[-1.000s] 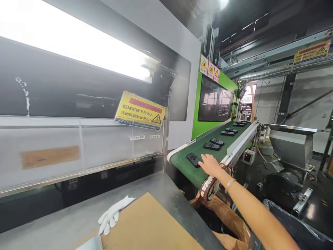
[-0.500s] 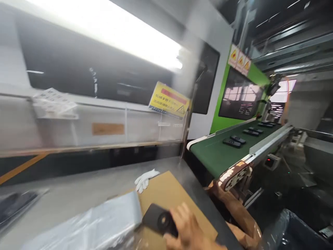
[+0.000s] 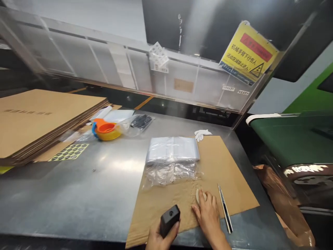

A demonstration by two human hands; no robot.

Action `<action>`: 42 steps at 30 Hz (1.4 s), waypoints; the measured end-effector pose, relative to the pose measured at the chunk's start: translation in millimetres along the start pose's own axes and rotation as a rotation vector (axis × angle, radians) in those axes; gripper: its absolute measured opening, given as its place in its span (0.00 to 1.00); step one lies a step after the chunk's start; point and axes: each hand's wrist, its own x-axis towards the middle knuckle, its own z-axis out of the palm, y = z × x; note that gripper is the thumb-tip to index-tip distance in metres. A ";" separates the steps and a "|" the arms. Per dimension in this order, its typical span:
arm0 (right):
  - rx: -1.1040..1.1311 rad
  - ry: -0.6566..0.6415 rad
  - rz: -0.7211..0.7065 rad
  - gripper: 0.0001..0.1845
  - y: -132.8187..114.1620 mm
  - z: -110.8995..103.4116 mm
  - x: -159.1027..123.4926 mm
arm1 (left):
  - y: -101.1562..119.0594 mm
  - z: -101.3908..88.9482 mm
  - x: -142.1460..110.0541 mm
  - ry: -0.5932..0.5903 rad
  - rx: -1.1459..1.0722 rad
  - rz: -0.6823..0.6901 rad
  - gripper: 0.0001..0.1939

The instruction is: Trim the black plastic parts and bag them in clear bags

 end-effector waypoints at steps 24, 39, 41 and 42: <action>0.598 -0.208 -0.551 0.27 -81.7 -92.4 -9.1 | 7.3 -13.0 -15.3 -0.362 0.355 0.543 0.12; 0.610 -0.317 -0.494 0.28 -72.7 -100.6 -10.8 | 14.3 -9.3 -17.0 -0.432 0.328 0.495 0.06; 0.610 -0.302 -0.502 0.28 -73.1 -100.4 -10.5 | 13.6 -7.9 -17.5 -0.422 0.328 0.511 0.07; 0.601 -0.312 -0.478 0.28 -72.8 -101.2 -10.0 | 13.5 -7.5 -17.8 -0.426 0.334 0.505 0.07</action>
